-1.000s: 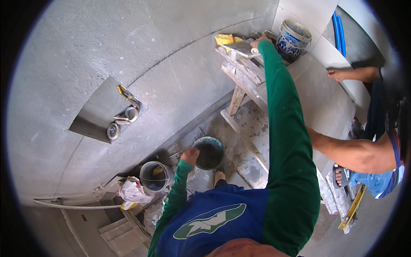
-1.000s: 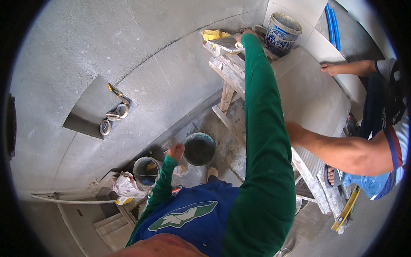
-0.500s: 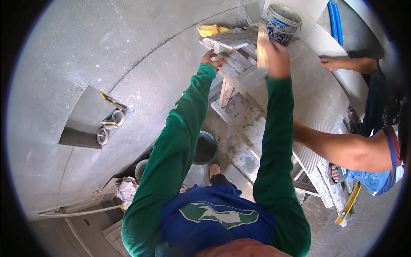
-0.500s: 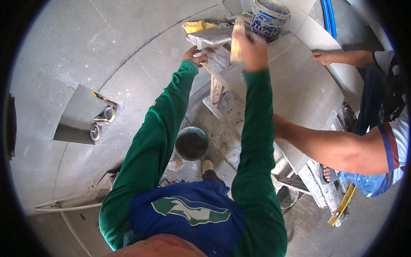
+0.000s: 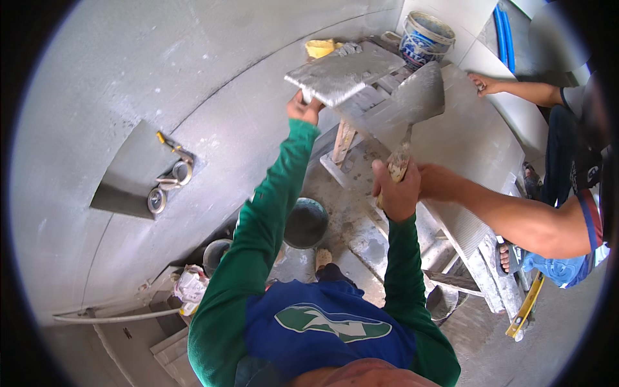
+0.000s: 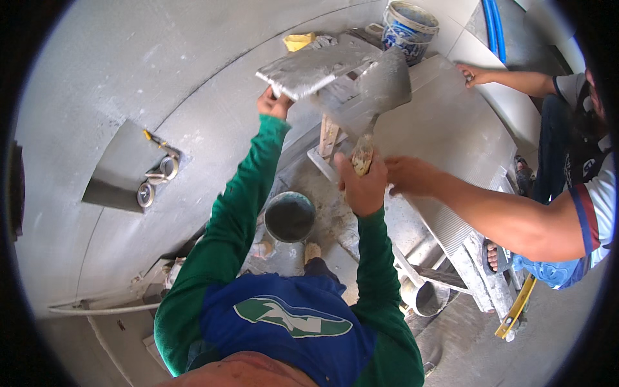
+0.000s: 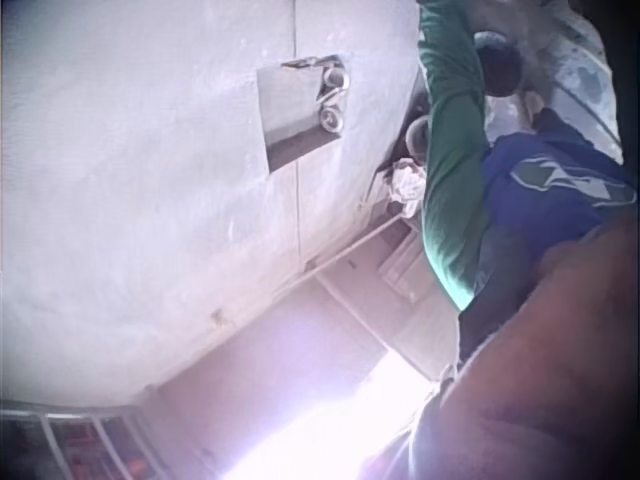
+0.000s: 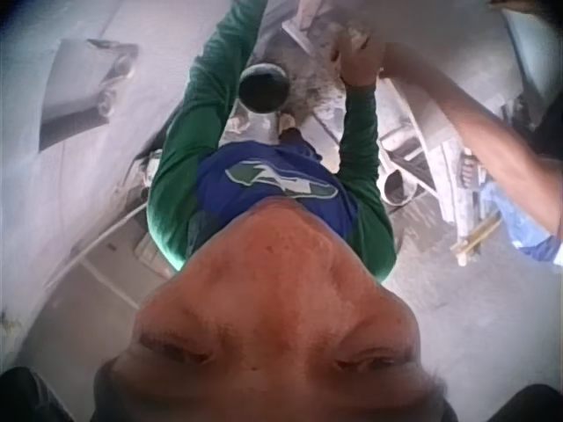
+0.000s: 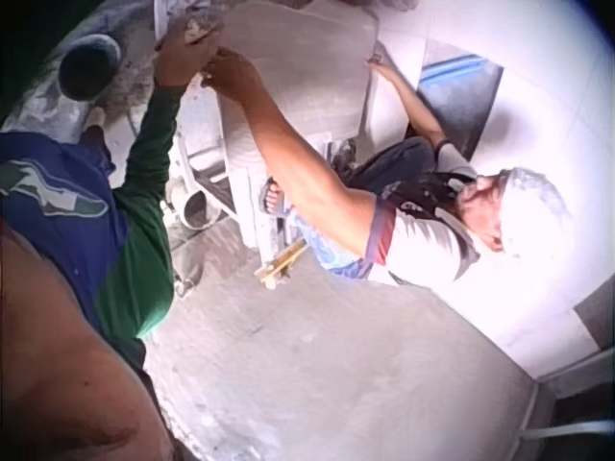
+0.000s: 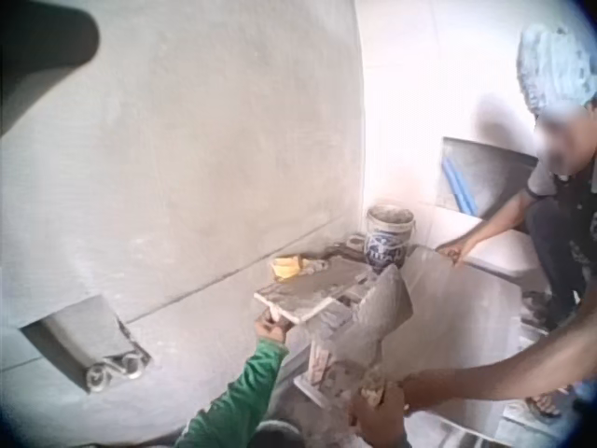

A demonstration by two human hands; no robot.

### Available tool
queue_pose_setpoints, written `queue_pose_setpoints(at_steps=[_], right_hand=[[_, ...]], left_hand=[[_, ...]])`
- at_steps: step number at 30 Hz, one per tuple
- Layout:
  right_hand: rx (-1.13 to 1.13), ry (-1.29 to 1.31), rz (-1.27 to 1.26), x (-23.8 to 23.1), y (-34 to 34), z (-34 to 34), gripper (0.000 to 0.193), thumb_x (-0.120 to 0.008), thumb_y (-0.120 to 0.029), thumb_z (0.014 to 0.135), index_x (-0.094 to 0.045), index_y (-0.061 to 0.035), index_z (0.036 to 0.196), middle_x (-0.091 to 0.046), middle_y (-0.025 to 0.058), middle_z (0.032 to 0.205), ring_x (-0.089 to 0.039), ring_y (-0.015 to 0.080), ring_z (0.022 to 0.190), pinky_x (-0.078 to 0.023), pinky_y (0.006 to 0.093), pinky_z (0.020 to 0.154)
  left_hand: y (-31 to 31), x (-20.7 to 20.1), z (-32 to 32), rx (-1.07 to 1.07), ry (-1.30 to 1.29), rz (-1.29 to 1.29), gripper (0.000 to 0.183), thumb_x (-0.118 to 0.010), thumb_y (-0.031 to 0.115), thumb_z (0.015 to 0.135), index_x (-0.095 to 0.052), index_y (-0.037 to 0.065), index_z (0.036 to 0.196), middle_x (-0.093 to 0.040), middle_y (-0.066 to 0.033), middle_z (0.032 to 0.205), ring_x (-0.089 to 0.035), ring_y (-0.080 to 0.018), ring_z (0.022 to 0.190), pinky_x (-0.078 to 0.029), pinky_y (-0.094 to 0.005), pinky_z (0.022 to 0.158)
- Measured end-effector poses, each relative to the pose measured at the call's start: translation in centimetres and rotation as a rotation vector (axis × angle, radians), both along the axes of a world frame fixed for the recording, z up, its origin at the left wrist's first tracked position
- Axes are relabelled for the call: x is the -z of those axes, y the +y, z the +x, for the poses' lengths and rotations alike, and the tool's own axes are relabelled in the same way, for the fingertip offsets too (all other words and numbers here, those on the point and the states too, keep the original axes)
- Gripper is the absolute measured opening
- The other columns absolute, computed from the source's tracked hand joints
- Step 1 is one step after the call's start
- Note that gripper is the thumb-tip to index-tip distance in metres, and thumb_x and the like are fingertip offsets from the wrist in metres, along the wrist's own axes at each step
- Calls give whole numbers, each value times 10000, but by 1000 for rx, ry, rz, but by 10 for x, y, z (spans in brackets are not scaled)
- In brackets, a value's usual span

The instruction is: The person walks through a construction area, picks up a sponge, and cleans a pile of adhesive on the floor. They then pick up a large tile and hand it to another person on a scaffold. Finally, they scoop adhesive from a bucket and spread it onto the back of the tile using a trowel.

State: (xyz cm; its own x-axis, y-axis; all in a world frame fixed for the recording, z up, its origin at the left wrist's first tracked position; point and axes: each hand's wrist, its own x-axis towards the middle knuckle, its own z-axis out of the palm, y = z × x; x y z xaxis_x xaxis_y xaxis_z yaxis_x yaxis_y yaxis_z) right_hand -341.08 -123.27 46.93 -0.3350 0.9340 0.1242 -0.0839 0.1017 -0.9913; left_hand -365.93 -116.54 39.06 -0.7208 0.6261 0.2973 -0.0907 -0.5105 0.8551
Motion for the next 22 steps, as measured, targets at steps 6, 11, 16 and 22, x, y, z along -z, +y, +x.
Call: queue_pose_setpoints(at_steps=[6, 11, 16, 22], right_hand=[[-156, 147, -47, 5, -58, -55, 234, -661, -120, 796, -489, -10, 911, -581, 51, 760, -529, 81, 536, -412, 199, 416], [-390, 205, -86, 17, -149, -102, 319, -657, -100, 801, -448, -4, 1022, -570, 68, 877, -573, 97, 637, -457, 191, 431], [-568, 253, -399, 6, -229, -111, 377, -686, -51, 734, -433, -34, 1013, -523, 68, 815, -540, 124, 519, -457, 242, 418], [-799, 245, -504, -7, -308, -68, 419, -704, -23, 682, -425, -52, 993, -514, 48, 704, -531, 123, 493, -467, 270, 427]], left_hand=[[-190, -15, 39, -347, 181, 18, 240, -573, -58, 793, -569, -57, 1033, -615, -49, 969, -554, -125, 901, -429, -246, 813], [-287, -11, 44, -596, 123, 13, 243, -590, -72, 765, -577, -58, 1007, -627, -55, 929, -572, -119, 857, -442, -247, 784], [-378, -4, 53, -740, 174, -34, 239, -575, -77, 755, -582, -55, 993, -632, -80, 897, -581, -141, 817, -456, -265, 759], [-535, 42, 61, 102, -572, 421, 548, -634, 150, 789, -419, 24, 1277, -491, -139, 1267, -494, -270, 1149, -381, -441, 978]])
